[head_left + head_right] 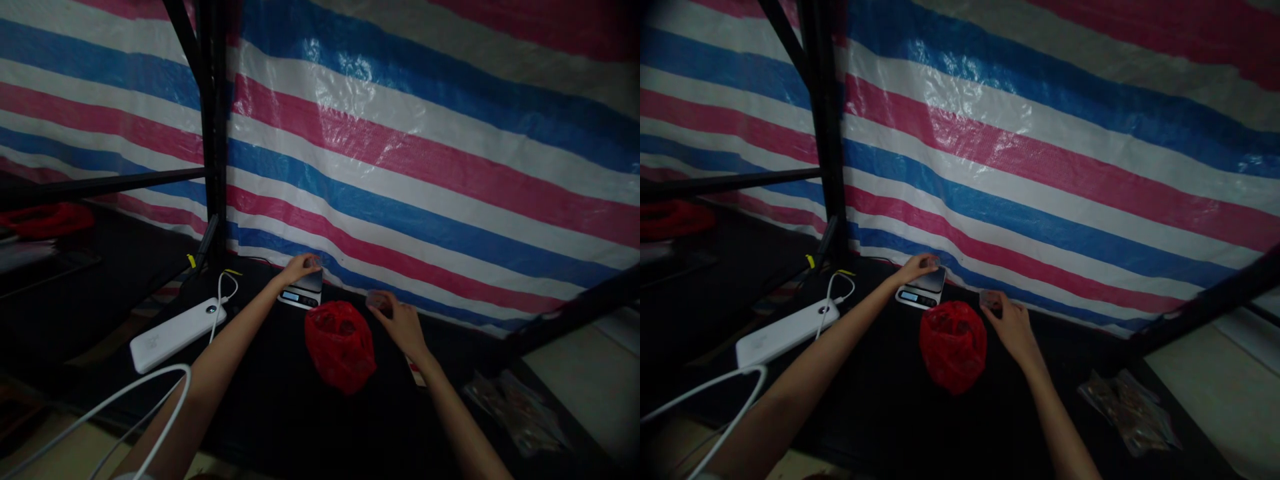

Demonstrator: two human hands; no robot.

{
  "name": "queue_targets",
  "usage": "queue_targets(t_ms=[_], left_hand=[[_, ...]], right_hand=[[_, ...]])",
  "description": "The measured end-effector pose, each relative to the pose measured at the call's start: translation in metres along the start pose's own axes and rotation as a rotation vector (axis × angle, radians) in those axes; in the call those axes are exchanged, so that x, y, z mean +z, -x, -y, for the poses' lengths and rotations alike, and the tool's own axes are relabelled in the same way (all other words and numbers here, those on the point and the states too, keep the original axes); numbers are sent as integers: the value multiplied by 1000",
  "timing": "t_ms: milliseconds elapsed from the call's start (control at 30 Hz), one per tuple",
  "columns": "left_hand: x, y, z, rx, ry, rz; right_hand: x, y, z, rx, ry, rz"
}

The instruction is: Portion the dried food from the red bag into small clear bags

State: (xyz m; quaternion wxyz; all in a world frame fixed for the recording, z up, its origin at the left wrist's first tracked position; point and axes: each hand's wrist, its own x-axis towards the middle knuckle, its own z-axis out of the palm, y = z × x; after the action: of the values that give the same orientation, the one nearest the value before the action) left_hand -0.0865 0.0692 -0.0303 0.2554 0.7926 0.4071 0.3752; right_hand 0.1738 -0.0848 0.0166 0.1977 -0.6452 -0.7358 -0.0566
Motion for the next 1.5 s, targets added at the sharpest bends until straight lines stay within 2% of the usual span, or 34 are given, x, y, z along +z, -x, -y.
queue_targets(t_ms=[133,333,400,433,500,633,700,800,1033,1267,1400,1500], left_hand=[[1,-7,19,-42,-137,-8],[24,-1,21,-34,-256,65],[24,3,17,-24,-267,78],[21,6,15,-18,-259,44],[13,15,12,3,-206,-130],[-3,45,13,-3,-81,-621],[-4,61,16,-53,-82,-763],[1,78,18,-102,-106,-859],[21,84,14,-136,-67,-868],[16,87,21,-260,-116,-820],[14,87,24,-355,-102,-794],[15,87,27,-371,-128,-779]], right_hand=[[32,38,-24,213,-101,63],[69,68,-33,332,17,73],[76,72,-33,344,22,81],[79,73,-33,344,24,81],[84,75,-34,347,33,56],[89,77,-36,411,28,-61],[90,78,-40,424,33,-116],[93,81,-46,373,79,-138],[97,87,-50,317,134,-119],[90,84,-39,333,145,-44],[87,83,-35,339,101,-112],[83,82,-32,349,44,-206]])
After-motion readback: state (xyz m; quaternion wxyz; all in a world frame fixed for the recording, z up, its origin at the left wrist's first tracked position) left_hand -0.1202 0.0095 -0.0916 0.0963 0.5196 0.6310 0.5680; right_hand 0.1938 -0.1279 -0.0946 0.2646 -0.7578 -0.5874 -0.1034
